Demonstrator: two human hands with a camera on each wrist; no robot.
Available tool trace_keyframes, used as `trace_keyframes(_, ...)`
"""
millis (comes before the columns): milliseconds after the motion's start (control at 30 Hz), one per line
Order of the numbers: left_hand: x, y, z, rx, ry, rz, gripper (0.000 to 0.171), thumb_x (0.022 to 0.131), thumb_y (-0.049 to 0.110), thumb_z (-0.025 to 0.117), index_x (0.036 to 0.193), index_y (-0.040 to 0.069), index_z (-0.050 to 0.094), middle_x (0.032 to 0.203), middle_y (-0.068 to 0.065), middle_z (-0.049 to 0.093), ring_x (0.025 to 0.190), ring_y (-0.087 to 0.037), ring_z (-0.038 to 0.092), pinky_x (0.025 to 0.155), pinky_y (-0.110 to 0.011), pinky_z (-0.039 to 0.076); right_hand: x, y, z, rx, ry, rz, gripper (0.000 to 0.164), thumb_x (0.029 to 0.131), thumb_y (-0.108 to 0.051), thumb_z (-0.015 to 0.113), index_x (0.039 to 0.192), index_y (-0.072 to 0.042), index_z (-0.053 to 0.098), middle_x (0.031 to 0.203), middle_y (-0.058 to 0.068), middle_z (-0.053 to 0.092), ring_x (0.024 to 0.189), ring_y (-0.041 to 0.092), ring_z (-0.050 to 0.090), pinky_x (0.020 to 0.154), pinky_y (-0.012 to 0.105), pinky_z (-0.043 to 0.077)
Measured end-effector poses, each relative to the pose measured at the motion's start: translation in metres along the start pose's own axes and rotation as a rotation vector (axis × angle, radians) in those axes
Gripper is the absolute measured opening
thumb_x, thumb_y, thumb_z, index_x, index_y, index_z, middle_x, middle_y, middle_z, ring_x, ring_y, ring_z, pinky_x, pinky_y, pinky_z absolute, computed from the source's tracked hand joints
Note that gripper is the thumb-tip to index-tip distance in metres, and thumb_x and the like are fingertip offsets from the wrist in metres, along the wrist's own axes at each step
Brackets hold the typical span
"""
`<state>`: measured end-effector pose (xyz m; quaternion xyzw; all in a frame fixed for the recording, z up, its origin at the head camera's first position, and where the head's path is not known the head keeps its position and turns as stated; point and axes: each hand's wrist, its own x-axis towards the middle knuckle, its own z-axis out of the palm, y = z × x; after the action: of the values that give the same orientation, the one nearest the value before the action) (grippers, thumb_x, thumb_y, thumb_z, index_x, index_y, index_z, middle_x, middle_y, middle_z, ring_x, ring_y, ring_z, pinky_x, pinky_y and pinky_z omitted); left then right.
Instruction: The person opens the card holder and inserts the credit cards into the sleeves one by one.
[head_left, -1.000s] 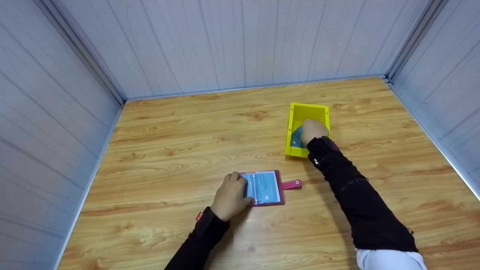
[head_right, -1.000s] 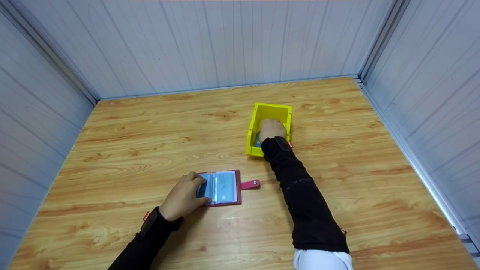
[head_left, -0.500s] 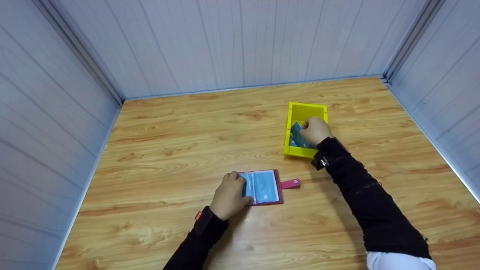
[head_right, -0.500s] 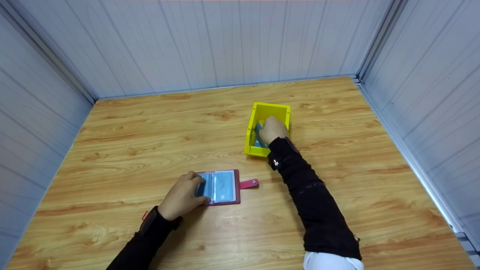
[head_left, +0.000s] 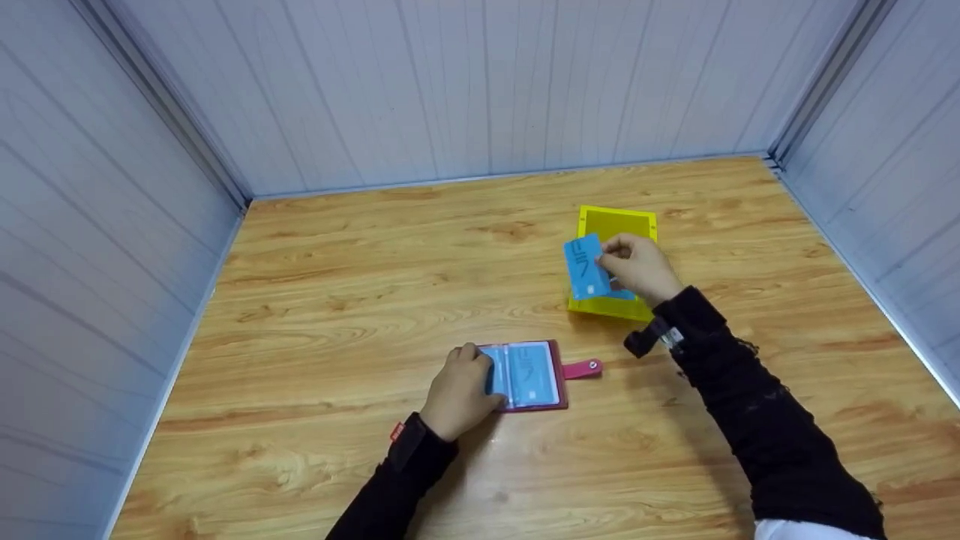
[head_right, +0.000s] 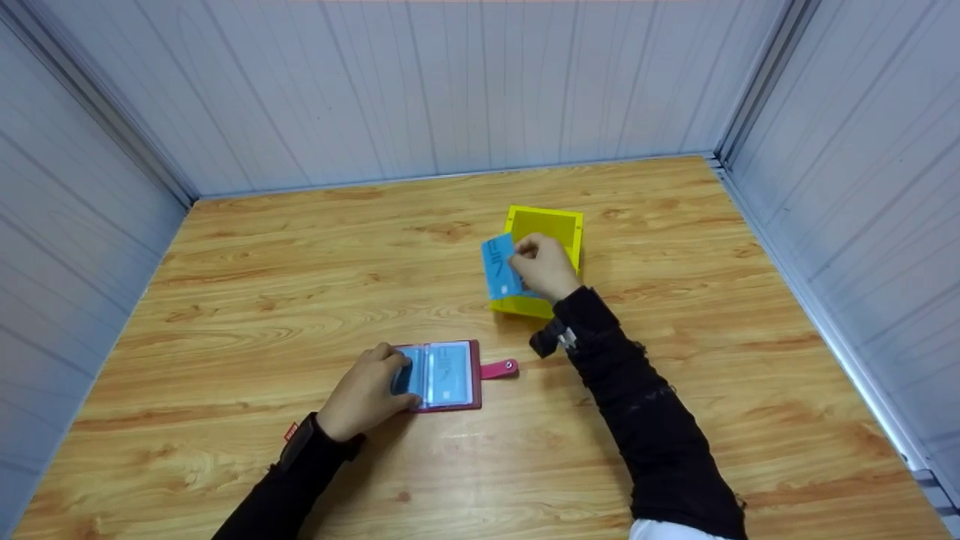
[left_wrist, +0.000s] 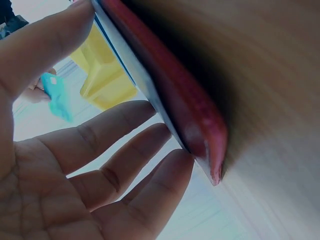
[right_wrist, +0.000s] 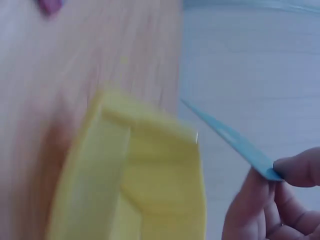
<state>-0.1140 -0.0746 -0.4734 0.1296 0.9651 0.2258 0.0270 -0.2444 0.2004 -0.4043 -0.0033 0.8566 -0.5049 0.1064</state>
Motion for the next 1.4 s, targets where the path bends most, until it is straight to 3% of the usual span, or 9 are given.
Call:
trace_keyframes(167, -0.001, 0.000, 0.000, 0.001, 0.013, 0.011, 0.049, 0.073, 0.026, 0.084, 0.109, -0.002, 0.067, 0.111, -0.015, 0.058, 0.110, -0.034, 0.054, 0.085, -0.045, 0.052, -0.012, 0.007, 0.015, 0.099, -0.153, 0.045, 0.023, 0.100, -0.018, 0.053, 0.117, -0.002, 0.052, 0.100, 0.005, 0.058, 0.084, 0.013, 0.057, 0.074, 0.026, 0.054)
trace_keyframes(400, 0.000, 0.001, 0.001, 0.008, 0.028, 0.021, 0.044, 0.070, 0.025, 0.084, 0.102, -0.001, 0.067, 0.107, -0.013, 0.058, 0.108, -0.033, 0.054, 0.080, -0.043, 0.053, -0.020, 0.034, 0.040, 0.191, -0.298, 0.068, 0.009, 0.100, -0.012, 0.050, 0.105, -0.007, 0.045, 0.078, -0.001, 0.059, 0.066, 0.010, 0.058, 0.064, 0.028, 0.054)
trace_keyframes(567, 0.000, 0.002, 0.002, -0.004, 0.005, 0.016, 0.046, 0.072, 0.026, 0.084, 0.106, -0.002, 0.067, 0.109, -0.014, 0.058, 0.110, -0.033, 0.054, 0.083, -0.044, 0.052, -0.027, 0.053, 0.050, 0.287, -0.386, 0.151, 0.008, 0.102, -0.012, 0.047, 0.106, -0.007, 0.043, 0.082, 0.002, 0.056, 0.069, 0.013, 0.058, 0.067, 0.030, 0.056)
trace_keyframes(767, -0.001, 0.004, 0.002, -0.011, -0.004, 0.017, 0.048, 0.072, 0.026, 0.084, 0.107, -0.001, 0.066, 0.109, -0.014, 0.057, 0.109, -0.033, 0.054, 0.085, -0.044, 0.051, -0.035, 0.069, 0.051, 0.282, -0.363, 0.151, 0.009, 0.101, -0.014, 0.050, 0.106, -0.008, 0.044, 0.081, -0.001, 0.056, 0.070, 0.011, 0.055, 0.061, 0.025, 0.049)
trace_keyframes(1000, -0.002, 0.003, 0.002, -0.005, 0.001, 0.021, 0.048, 0.073, 0.028, 0.084, 0.107, 0.000, 0.066, 0.110, -0.013, 0.057, 0.110, -0.033, 0.054, 0.085, -0.044, 0.052, -0.038, 0.075, 0.048, 0.253, -0.361, 0.156, 0.011, 0.100, -0.014, 0.051, 0.107, -0.007, 0.045, 0.082, -0.003, 0.060, 0.074, 0.009, 0.058, 0.064, 0.024, 0.050)
trace_keyframes(1400, -0.005, 0.006, 0.002, 0.022, 0.022, 0.032, 0.050, 0.074, 0.025, 0.082, 0.112, -0.004, 0.065, 0.111, -0.015, 0.057, 0.112, -0.034, 0.053, 0.084, -0.044, 0.053, -0.040, 0.079, 0.051, 0.306, -0.365, 0.119, 0.007, 0.099, -0.010, 0.050, 0.102, -0.006, 0.045, 0.078, -0.003, 0.058, 0.070, 0.007, 0.058, 0.063, 0.023, 0.051)
